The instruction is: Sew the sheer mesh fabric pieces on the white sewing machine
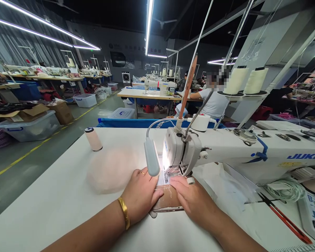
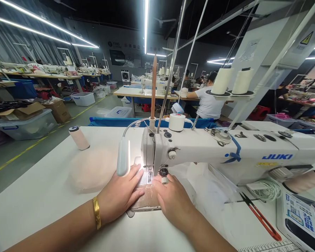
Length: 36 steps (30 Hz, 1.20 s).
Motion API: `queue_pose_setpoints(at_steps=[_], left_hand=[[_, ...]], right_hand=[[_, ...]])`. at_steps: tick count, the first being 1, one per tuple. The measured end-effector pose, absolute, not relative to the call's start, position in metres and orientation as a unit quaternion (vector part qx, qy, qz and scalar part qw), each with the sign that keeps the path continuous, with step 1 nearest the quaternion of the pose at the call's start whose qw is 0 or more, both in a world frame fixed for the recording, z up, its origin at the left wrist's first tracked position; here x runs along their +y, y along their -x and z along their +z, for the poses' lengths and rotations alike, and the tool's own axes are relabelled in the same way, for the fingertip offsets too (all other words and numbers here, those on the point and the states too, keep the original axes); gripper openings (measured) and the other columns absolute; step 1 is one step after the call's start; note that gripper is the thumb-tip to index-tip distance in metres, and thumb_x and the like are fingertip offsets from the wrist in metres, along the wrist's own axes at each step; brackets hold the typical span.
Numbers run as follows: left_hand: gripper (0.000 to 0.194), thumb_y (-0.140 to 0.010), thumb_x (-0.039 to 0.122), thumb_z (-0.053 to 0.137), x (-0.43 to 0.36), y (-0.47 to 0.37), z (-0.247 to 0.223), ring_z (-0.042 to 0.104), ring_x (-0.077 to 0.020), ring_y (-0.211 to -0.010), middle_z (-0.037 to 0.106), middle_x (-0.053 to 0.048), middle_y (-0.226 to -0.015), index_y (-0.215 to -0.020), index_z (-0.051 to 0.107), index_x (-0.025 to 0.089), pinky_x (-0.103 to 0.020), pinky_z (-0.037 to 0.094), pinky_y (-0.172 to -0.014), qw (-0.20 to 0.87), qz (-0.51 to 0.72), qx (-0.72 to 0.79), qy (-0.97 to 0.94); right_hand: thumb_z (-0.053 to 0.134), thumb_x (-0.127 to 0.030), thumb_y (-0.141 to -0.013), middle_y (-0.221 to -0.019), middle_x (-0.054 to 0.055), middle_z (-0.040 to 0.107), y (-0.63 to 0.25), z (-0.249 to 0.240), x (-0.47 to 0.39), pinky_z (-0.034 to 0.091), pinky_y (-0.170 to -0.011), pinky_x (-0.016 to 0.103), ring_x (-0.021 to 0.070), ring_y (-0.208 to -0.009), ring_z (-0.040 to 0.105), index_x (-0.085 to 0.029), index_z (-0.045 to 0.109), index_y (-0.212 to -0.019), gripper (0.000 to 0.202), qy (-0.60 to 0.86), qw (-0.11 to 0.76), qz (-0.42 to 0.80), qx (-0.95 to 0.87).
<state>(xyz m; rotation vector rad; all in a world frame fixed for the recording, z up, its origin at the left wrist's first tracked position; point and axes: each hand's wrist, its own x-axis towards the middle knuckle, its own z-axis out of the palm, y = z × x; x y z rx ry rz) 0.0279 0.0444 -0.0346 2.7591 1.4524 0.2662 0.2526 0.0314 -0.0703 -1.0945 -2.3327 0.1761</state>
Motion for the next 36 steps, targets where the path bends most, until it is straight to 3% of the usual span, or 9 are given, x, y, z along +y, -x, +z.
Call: queue_pose_setpoints(at_steps=[4,8,11,17,23,26,29,32,36], left_hand=[[0.012,-0.093,0.024,0.062,0.021,-0.031,-0.021,0.070,-0.0338,-0.093,0.075,-0.012,-0.102,-0.100,0.069,0.018,-0.044,0.053,-0.074,0.021,0.036,0.455,-0.890],[0.019,-0.094,0.021,0.051,0.022,-0.017,-0.005,0.067,-0.0244,-0.066,0.071,-0.004,-0.075,-0.077,0.061,0.022,-0.034,0.042,-0.057,0.072,-0.007,0.466,-0.882],[0.002,-0.085,0.023,0.060,0.039,-0.002,0.001,0.068,-0.0264,-0.079,0.071,-0.006,-0.086,-0.086,0.061,0.021,-0.034,0.048,-0.067,0.070,0.010,0.520,-0.851],[0.022,-0.081,0.016,0.060,0.056,0.004,-0.008,0.066,-0.0293,-0.102,0.069,-0.009,-0.107,-0.102,0.063,0.021,-0.039,0.052,-0.091,0.083,0.028,0.538,-0.838],[0.010,-0.086,0.011,0.052,0.050,-0.004,-0.023,0.063,-0.0254,-0.084,0.067,-0.007,-0.093,-0.084,0.054,0.021,-0.036,0.049,-0.073,0.045,0.040,0.508,-0.859],[0.017,-0.087,0.012,0.050,0.047,-0.008,-0.029,0.055,-0.0202,-0.066,0.061,-0.003,-0.076,-0.073,0.046,0.022,-0.033,0.039,-0.059,0.036,0.094,0.476,-0.874],[0.020,-0.089,0.014,0.047,0.044,-0.012,-0.031,0.044,-0.0155,-0.055,0.054,0.000,-0.068,-0.071,0.042,0.022,-0.030,0.032,-0.052,0.062,0.180,0.427,-0.884],[0.019,-0.092,0.016,0.044,0.040,-0.014,-0.029,0.045,-0.0152,-0.055,0.056,0.000,-0.070,-0.074,0.044,0.022,-0.029,0.033,-0.052,0.081,0.248,0.386,-0.885],[0.005,-0.091,0.020,0.051,0.036,-0.019,-0.030,0.058,-0.0207,-0.071,0.065,-0.003,-0.082,-0.092,0.056,0.022,-0.032,0.046,-0.062,0.084,0.295,0.343,-0.888]], right_hand=[[0.044,-0.002,-0.095,-0.127,0.010,0.071,-0.243,-0.059,0.023,0.058,-0.092,0.043,0.0273,-0.114,0.065,-0.024,0.059,-0.134,0.047,0.328,0.305,0.093,-0.889],[0.051,-0.004,-0.094,-0.126,0.007,0.072,-0.233,-0.049,0.011,0.053,-0.097,0.043,0.0260,-0.115,0.064,-0.027,0.058,-0.134,0.046,0.270,0.269,0.123,-0.916],[0.051,-0.003,-0.093,-0.116,0.006,0.074,-0.232,-0.054,0.007,0.052,-0.091,0.041,0.0247,-0.106,0.066,-0.024,0.060,-0.128,0.042,0.228,0.279,0.125,-0.924],[0.052,-0.004,-0.088,-0.098,0.006,0.072,-0.235,-0.062,0.007,0.046,-0.072,0.035,0.0224,-0.086,0.062,-0.022,0.061,-0.117,0.035,0.191,0.293,0.120,-0.929],[0.055,-0.013,-0.097,-0.087,0.003,0.064,-0.237,-0.042,-0.001,0.044,-0.071,0.034,0.0201,-0.081,0.056,-0.023,0.060,-0.097,0.010,0.236,0.223,0.170,-0.930],[0.055,-0.023,-0.102,-0.084,0.001,0.062,-0.240,-0.044,0.000,0.045,-0.071,0.033,0.0198,-0.078,0.056,-0.025,0.060,-0.104,0.006,0.271,0.276,0.216,-0.897],[0.059,-0.034,-0.103,-0.098,0.004,0.065,-0.242,-0.052,0.004,0.048,-0.074,0.034,0.0226,-0.086,0.059,-0.025,0.057,-0.110,0.011,0.381,0.327,0.232,-0.833],[0.059,-0.034,-0.102,-0.107,0.005,0.066,-0.241,-0.058,0.010,0.048,-0.078,0.036,0.0248,-0.094,0.060,-0.025,0.057,-0.111,0.013,0.457,0.312,0.249,-0.795],[0.043,-0.028,-0.108,-0.083,0.000,0.060,-0.238,-0.059,0.014,0.044,-0.073,0.033,0.0207,-0.079,0.057,-0.024,0.055,-0.088,0.024,0.441,0.311,0.264,-0.800]])
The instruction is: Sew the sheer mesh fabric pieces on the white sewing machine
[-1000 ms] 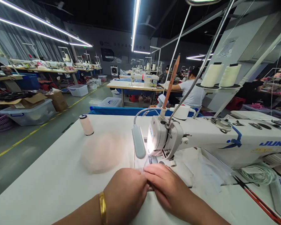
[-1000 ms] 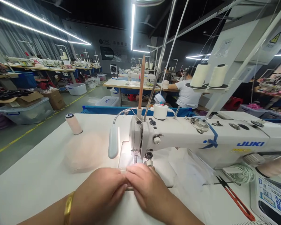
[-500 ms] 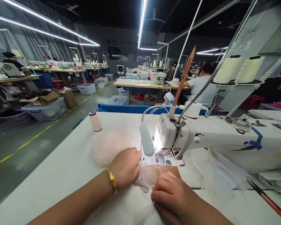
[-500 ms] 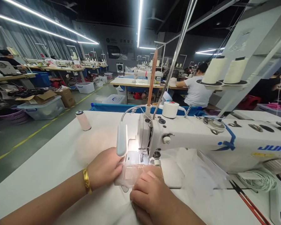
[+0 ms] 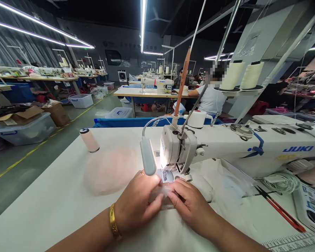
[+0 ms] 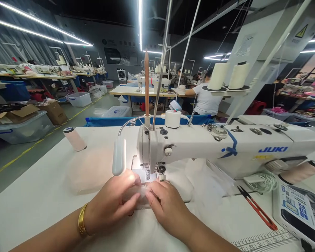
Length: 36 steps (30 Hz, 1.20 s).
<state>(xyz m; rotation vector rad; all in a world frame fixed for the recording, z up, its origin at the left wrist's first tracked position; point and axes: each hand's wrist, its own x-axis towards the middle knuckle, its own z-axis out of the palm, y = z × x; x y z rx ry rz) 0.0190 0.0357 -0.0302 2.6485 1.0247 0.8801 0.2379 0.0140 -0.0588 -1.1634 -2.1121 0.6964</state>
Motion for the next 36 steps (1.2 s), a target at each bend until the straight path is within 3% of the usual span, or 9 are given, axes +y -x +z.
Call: queue_pose_setpoints(at_steps=[3,7,14,26,36], left_hand=[[0.025,-0.085,0.018,0.058,0.034,-0.025,-0.034,0.064,-0.0244,-0.083,0.071,-0.007,-0.104,-0.110,0.057,0.021,-0.038,0.051,-0.072,0.033,0.312,0.328,-0.891],[0.045,-0.078,0.001,0.047,0.031,-0.031,-0.037,0.067,-0.0261,-0.094,0.071,-0.010,-0.115,-0.117,0.059,0.020,-0.039,0.051,-0.073,-0.047,0.341,0.322,-0.882],[0.034,-0.095,0.004,0.048,0.032,-0.032,-0.041,0.065,-0.0252,-0.101,0.070,-0.009,-0.114,-0.120,0.064,0.020,-0.038,0.051,-0.077,-0.048,0.389,0.295,-0.872],[0.034,-0.096,0.003,0.054,0.032,-0.030,-0.043,0.066,-0.0244,-0.096,0.071,-0.009,-0.112,-0.118,0.071,0.022,-0.038,0.052,-0.077,-0.084,0.403,0.294,-0.862],[0.038,-0.094,-0.002,0.054,0.032,-0.029,-0.043,0.065,-0.0234,-0.096,0.070,-0.010,-0.112,-0.120,0.068,0.021,-0.038,0.052,-0.080,-0.086,0.412,0.286,-0.861]], right_hand=[[0.043,-0.028,-0.108,-0.079,-0.001,0.058,-0.237,-0.058,0.014,0.043,-0.071,0.032,0.0191,-0.075,0.055,-0.024,0.052,-0.084,0.026,0.432,0.334,0.253,-0.798],[0.040,-0.028,-0.108,-0.075,-0.001,0.052,-0.236,-0.059,0.014,0.040,-0.067,0.030,0.0177,-0.070,0.050,-0.023,0.041,-0.076,0.032,0.432,0.341,0.231,-0.802],[0.040,-0.026,-0.107,-0.072,-0.002,0.048,-0.235,-0.063,0.014,0.037,-0.064,0.029,0.0167,-0.067,0.046,-0.024,0.032,-0.075,0.033,0.415,0.353,0.201,-0.814],[0.037,-0.026,-0.108,-0.072,-0.002,0.050,-0.233,-0.061,0.014,0.037,-0.065,0.030,0.0167,-0.068,0.047,-0.024,0.033,-0.074,0.034,0.416,0.347,0.202,-0.816],[0.033,-0.029,-0.109,-0.071,-0.002,0.049,-0.233,-0.060,0.015,0.035,-0.068,0.032,0.0171,-0.068,0.047,-0.023,0.033,-0.073,0.036,0.425,0.334,0.238,-0.807]])
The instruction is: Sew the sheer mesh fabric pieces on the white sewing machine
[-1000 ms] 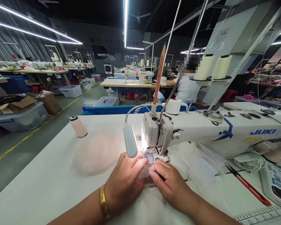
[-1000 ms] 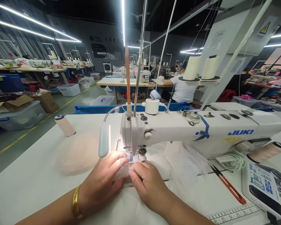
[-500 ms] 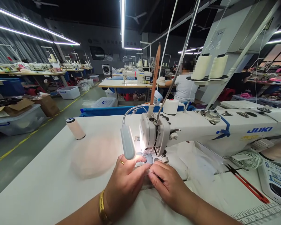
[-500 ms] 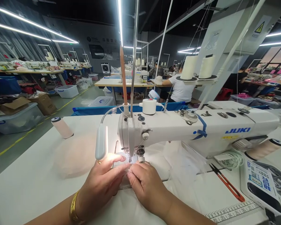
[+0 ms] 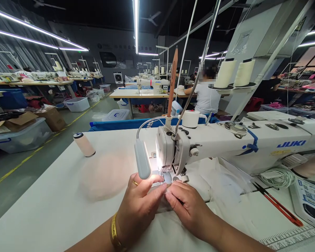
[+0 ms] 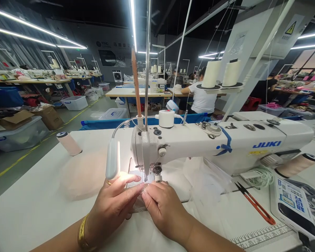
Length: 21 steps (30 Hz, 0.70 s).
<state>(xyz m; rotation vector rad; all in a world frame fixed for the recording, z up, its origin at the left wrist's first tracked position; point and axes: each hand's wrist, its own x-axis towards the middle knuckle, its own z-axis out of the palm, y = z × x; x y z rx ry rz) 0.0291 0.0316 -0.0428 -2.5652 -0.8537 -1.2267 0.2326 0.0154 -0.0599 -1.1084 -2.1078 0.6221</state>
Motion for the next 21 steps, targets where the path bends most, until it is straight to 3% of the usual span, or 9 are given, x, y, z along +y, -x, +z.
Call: queue_pose_setpoints(at_steps=[10,13,15,17,21], left_hand=[[0.031,-0.094,0.001,0.053,0.0295,-0.0304,-0.0373,0.067,-0.0209,-0.090,0.074,-0.006,-0.105,-0.105,0.070,0.025,-0.035,0.050,-0.077,0.099,-0.420,-0.299,0.851],[0.025,-0.097,0.006,0.054,0.0285,-0.0305,-0.0379,0.067,-0.0211,-0.087,0.074,-0.006,-0.103,-0.102,0.070,0.025,-0.036,0.049,-0.074,0.093,-0.422,-0.306,0.848],[0.023,-0.097,0.007,0.055,0.0283,-0.0307,-0.0392,0.067,-0.0208,-0.084,0.074,-0.006,-0.103,-0.101,0.070,0.024,-0.036,0.049,-0.073,0.075,-0.421,-0.312,0.848],[0.021,-0.096,0.008,0.056,0.0291,-0.0313,-0.0405,0.066,-0.0196,-0.081,0.073,-0.006,-0.103,-0.100,0.070,0.023,-0.036,0.049,-0.073,0.056,-0.418,-0.315,0.850],[0.020,-0.096,0.007,0.058,0.0297,-0.0333,-0.0398,0.065,-0.0191,-0.082,0.073,-0.004,-0.101,-0.096,0.071,0.023,-0.035,0.050,-0.075,0.034,-0.424,-0.321,0.846]], right_hand=[[0.035,-0.030,-0.109,-0.069,-0.001,0.049,-0.2315,-0.0587,0.0141,0.037,-0.065,0.032,0.0167,-0.067,0.047,-0.023,0.032,-0.071,0.038,0.421,0.345,0.241,-0.804],[0.043,-0.029,-0.106,-0.073,-0.001,0.055,-0.2321,-0.0572,0.0115,0.042,-0.064,0.030,0.0169,-0.068,0.052,-0.024,0.045,-0.079,0.028,0.430,0.364,0.242,-0.790],[0.053,-0.028,-0.101,-0.081,0.000,0.062,-0.2326,-0.0577,0.0097,0.047,-0.065,0.030,0.0177,-0.073,0.057,-0.025,0.055,-0.097,0.005,0.444,0.387,0.247,-0.769],[0.057,-0.023,-0.097,-0.091,0.001,0.065,-0.2329,-0.0604,0.0096,0.051,-0.067,0.029,0.0178,-0.075,0.058,-0.026,0.057,-0.110,0.014,0.446,0.409,0.239,-0.759],[0.054,-0.018,-0.097,-0.094,0.002,0.065,-0.2325,-0.0646,0.0136,0.051,-0.068,0.030,0.0180,-0.076,0.060,-0.026,0.058,-0.100,0.010,0.416,0.431,0.216,-0.771]])
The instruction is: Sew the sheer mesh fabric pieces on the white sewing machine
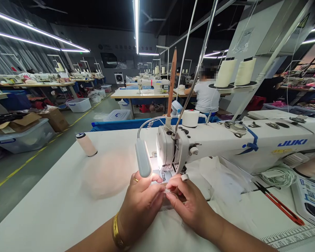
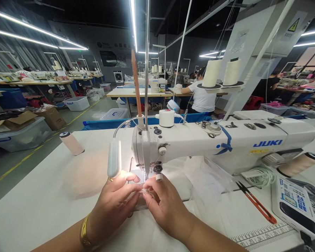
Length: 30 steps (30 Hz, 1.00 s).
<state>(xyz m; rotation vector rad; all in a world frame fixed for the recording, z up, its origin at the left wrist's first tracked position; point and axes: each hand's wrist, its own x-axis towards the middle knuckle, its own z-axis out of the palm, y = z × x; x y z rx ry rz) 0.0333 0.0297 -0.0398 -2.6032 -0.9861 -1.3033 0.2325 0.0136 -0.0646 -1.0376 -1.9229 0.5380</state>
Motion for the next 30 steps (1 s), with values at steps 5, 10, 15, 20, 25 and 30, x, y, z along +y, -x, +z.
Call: queue_pose_setpoints(at_steps=[5,10,15,20,25,30], left_hand=[[0.018,-0.096,0.011,0.057,0.007,-0.034,-0.022,0.063,-0.0200,-0.087,0.072,-0.002,-0.096,-0.087,0.067,0.023,-0.035,0.050,-0.078,-0.075,-0.405,-0.339,0.846],[0.010,-0.100,0.031,0.063,-0.020,-0.032,-0.002,0.065,-0.0198,-0.093,0.071,-0.002,-0.098,-0.091,0.065,0.026,-0.031,0.056,-0.078,-0.369,-0.338,-0.286,0.817],[0.017,-0.096,0.023,0.057,0.004,-0.039,-0.026,0.061,-0.0203,-0.084,0.069,-0.003,-0.090,-0.080,0.060,0.021,-0.035,0.054,-0.078,-0.310,-0.230,-0.406,0.828],[0.011,-0.089,0.013,0.057,0.028,-0.044,-0.052,0.053,-0.0234,-0.079,0.064,-0.007,-0.089,-0.079,0.057,0.019,-0.037,0.046,-0.070,-0.038,-0.245,-0.442,0.862],[0.028,-0.095,0.002,0.047,0.025,-0.039,-0.056,0.052,-0.0203,-0.074,0.064,-0.002,-0.079,-0.075,0.056,0.019,-0.036,0.042,-0.072,0.020,-0.280,-0.325,0.903],[0.026,-0.097,0.005,0.052,0.027,-0.035,-0.059,0.052,-0.0198,-0.071,0.065,-0.001,-0.077,-0.076,0.058,0.019,-0.037,0.042,-0.070,-0.001,-0.282,-0.323,0.903]], right_hand=[[0.054,-0.025,-0.104,-0.096,0.003,0.070,-0.244,-0.029,-0.008,0.054,-0.077,0.033,0.0217,-0.090,0.066,-0.026,0.060,-0.093,0.012,0.387,0.409,0.272,-0.780],[0.065,-0.041,-0.101,-0.086,0.001,0.071,-0.269,0.015,-0.038,0.053,-0.063,0.027,0.0201,-0.077,0.067,-0.027,0.064,-0.091,0.017,0.399,0.271,0.501,-0.718],[0.062,-0.018,-0.092,-0.069,-0.004,0.061,-0.258,-0.007,0.004,0.035,-0.048,0.021,0.0126,-0.058,0.054,-0.022,0.062,-0.082,0.011,0.480,0.213,0.476,-0.705],[0.059,-0.011,-0.086,-0.065,-0.004,0.058,-0.234,-0.035,0.046,0.033,-0.049,0.022,0.0145,-0.060,0.052,-0.023,0.050,-0.070,0.022,0.546,0.178,0.298,-0.763],[0.058,-0.013,-0.089,-0.063,-0.004,0.050,-0.232,-0.039,0.049,0.027,-0.053,0.025,0.0150,-0.059,0.046,-0.023,0.042,-0.070,0.027,0.542,0.181,0.235,-0.786],[0.059,-0.019,-0.094,-0.070,-0.002,0.053,-0.249,-0.026,0.032,0.027,-0.054,0.029,0.0176,-0.060,0.046,-0.024,0.050,-0.083,0.015,0.516,0.149,0.144,-0.831]])
